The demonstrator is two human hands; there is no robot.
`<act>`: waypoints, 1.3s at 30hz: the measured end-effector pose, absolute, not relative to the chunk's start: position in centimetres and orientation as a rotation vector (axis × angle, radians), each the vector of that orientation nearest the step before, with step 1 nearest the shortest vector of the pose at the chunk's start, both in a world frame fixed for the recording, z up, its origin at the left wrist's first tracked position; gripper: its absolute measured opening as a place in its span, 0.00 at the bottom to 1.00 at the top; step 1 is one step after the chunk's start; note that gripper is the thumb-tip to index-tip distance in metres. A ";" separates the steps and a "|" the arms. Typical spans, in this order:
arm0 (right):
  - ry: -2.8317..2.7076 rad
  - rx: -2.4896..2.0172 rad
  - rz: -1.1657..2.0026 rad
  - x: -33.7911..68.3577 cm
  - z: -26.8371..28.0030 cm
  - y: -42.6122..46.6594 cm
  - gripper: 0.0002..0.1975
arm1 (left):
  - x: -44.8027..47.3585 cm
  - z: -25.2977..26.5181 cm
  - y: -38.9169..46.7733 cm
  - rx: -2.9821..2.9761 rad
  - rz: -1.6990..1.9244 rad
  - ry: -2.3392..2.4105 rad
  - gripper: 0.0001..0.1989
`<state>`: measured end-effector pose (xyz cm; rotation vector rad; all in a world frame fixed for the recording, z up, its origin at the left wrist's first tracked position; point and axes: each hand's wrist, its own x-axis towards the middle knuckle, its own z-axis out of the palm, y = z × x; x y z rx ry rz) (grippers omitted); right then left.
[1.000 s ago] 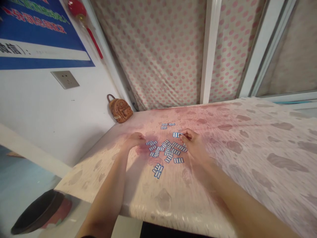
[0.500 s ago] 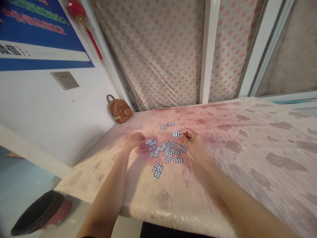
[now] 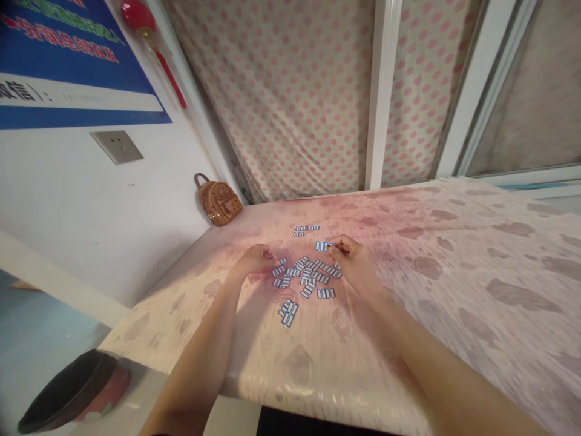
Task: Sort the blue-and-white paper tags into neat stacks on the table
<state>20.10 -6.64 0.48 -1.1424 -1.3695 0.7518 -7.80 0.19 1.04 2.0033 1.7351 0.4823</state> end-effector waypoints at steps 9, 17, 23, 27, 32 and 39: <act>-1.356 -1.143 0.773 19.9 0.5 -6.8 0.07 | -6.6 0.9 -0.4 1.918 0.607 1.719 0.03; -1.515 -1.063 0.819 19.6 0.4 -7.0 0.08 | -2.5 1.4 -1.9 1.915 0.919 1.170 0.09; -1.520 -1.030 0.908 19.2 0.1 -7.0 0.07 | -0.8 1.7 -2.9 2.005 0.933 1.009 0.08; -1.468 -1.047 0.922 19.1 -0.2 -7.0 0.08 | -0.4 2.1 -3.4 1.867 0.950 0.933 0.15; -1.397 -1.097 0.878 19.1 -0.2 -7.1 0.09 | -0.2 2.1 -3.8 1.664 0.895 0.865 0.23; -1.394 -1.128 0.771 19.3 0.0 -6.8 0.10 | 0.6 1.5 -3.9 1.519 0.930 0.868 0.24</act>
